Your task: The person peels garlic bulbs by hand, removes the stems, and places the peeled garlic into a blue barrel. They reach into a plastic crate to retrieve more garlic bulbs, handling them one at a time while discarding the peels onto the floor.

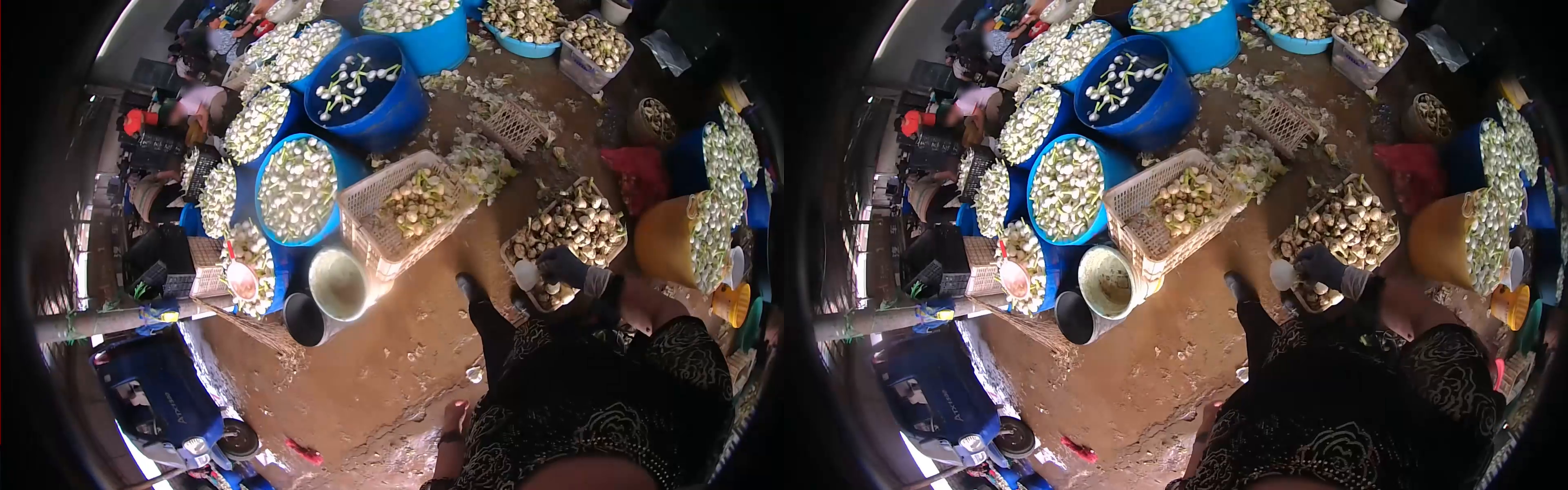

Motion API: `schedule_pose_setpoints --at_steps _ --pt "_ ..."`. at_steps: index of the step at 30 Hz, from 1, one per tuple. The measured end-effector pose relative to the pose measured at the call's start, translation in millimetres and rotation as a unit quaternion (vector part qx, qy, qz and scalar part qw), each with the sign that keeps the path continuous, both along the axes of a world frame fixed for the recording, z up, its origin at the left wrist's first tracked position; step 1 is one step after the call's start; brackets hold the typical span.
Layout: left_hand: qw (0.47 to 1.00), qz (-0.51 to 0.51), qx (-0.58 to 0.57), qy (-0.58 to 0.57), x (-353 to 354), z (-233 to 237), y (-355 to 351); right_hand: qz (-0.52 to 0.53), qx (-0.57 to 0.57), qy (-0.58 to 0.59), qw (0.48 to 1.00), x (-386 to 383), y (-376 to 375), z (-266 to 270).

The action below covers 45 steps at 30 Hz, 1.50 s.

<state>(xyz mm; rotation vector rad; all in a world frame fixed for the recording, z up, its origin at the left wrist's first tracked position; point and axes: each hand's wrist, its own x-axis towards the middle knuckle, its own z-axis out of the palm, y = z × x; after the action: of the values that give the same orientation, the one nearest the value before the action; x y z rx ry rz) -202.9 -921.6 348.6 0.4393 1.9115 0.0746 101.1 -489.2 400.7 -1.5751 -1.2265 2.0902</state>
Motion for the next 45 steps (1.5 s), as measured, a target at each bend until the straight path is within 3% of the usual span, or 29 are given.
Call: schedule_pose_setpoints --at_steps 1,2,3,5,7,8,10,11,13,20,23,24,25,27,29,30,31,32,36,38,39,45 --pt "1.0 0.028 0.002 -0.002 -3.8 12.5 -7.3 -0.026 -0.01 -0.031 0.999 -13.8 10.0 2.2" --pt "0.973 -0.191 0.128 0.014 -22.6 -36.3 -37.3 0.001 0.052 -0.057 0.997 -25.6 19.7 3.6" --pt "0.995 -0.089 -0.04 -0.026 -35.5 -40.9 -40.5 -0.016 0.047 -0.043 0.998 -38.1 28.8 1.1" --pt "0.984 0.088 -0.126 -0.094 -62.0 -48.9 -32.9 -0.048 0.031 -0.034 0.998 -62.9 43.8 -7.0" --pt "0.922 0.311 -0.182 -0.141 -89.6 -46.3 -2.5 -0.099 -0.03 -0.061 0.993 -85.9 51.0 -1.9" --pt "0.902 0.361 -0.185 -0.15 -102.5 -48.5 10.7 -0.096 -0.025 -0.048 0.994 -94.0 55.2 -4.1" --pt "0.909 0.383 -0.065 -0.152 -127.0 -41.1 64.2 -0.077 -0.056 -0.075 0.993 -109.1 67.5 -14.9" --pt "0.889 0.408 -0.088 -0.187 -141.6 -49.6 78.2 -0.077 -0.067 -0.067 0.993 -120.5 75.6 -7.1" --pt "0.872 0.464 -0.012 -0.154 -152.5 -51.1 116.4 -0.075 -0.057 -0.063 0.994 -131.3 88.0 -13.3" --pt "0.899 0.409 0.029 -0.154 -193.6 -52.4 202.0 -0.13 -0.022 -0.066 0.989 -162.1 165.5 -28.3" --pt "0.912 0.392 0.031 -0.119 -207.3 -34.4 241.5 -0.091 0.014 -0.076 0.993 -183.9 223.6 -40.4" --pt "0.901 0.425 -0.009 -0.087 -213.4 -31.7 240.3 -0.054 0.043 -0.094 0.993 -186.9 241.8 -48.4" --pt "0.886 0.456 -0.052 -0.057 -215.0 -36.4 224.6 -0.071 -0.008 -0.095 0.993 -201.8 264.6 -36.7" --pt "0.837 0.542 -0.048 -0.057 -210.4 -34.7 182.4 -0.068 -0.013 -0.065 0.996 -218.9 310.1 -47.5" --pt "0.836 0.544 -0.072 -0.009 -190.9 -18.5 163.6 -0.059 -0.01 -0.018 0.998 -232.6 345.9 -52.1" --pt "0.824 0.557 -0.097 -0.006 -179.3 -6.9 166.7 -0.048 0.0 -0.052 0.997 -248.1 369.4 -52.6" --pt "0.774 0.62 -0.068 -0.111 -172.2 -25.8 140.9 -0.043 0.0 -0.09 0.995 -257.9 379.3 -52.8" --pt "0.732 0.672 -0.112 -0.012 -147.8 -8.9 165.3 -0.045 -0.008 -0.085 0.995 -264.5 385.8 -56.1" --pt "0.798 0.586 -0.11 -0.09 -95.3 -20.6 221.1 -0.028 -0.003 -0.103 0.994 -284.8 420.2 -52.0" --pt "0.824 0.551 -0.044 -0.128 -88.4 -42.9 246.4 -0.019 -0.034 -0.062 0.997 -294.2 425.7 -49.5" --pt "0.822 0.556 -0.015 -0.118 -88.5 -45.2 268.3 -0.016 0.019 -0.078 0.997 -302.3 429.3 -48.4" --pt "0.756 0.635 0.128 -0.09 -98.9 -53.4 353.4 -0.044 0.077 -0.093 0.992 -355.3 516.0 -69.0"
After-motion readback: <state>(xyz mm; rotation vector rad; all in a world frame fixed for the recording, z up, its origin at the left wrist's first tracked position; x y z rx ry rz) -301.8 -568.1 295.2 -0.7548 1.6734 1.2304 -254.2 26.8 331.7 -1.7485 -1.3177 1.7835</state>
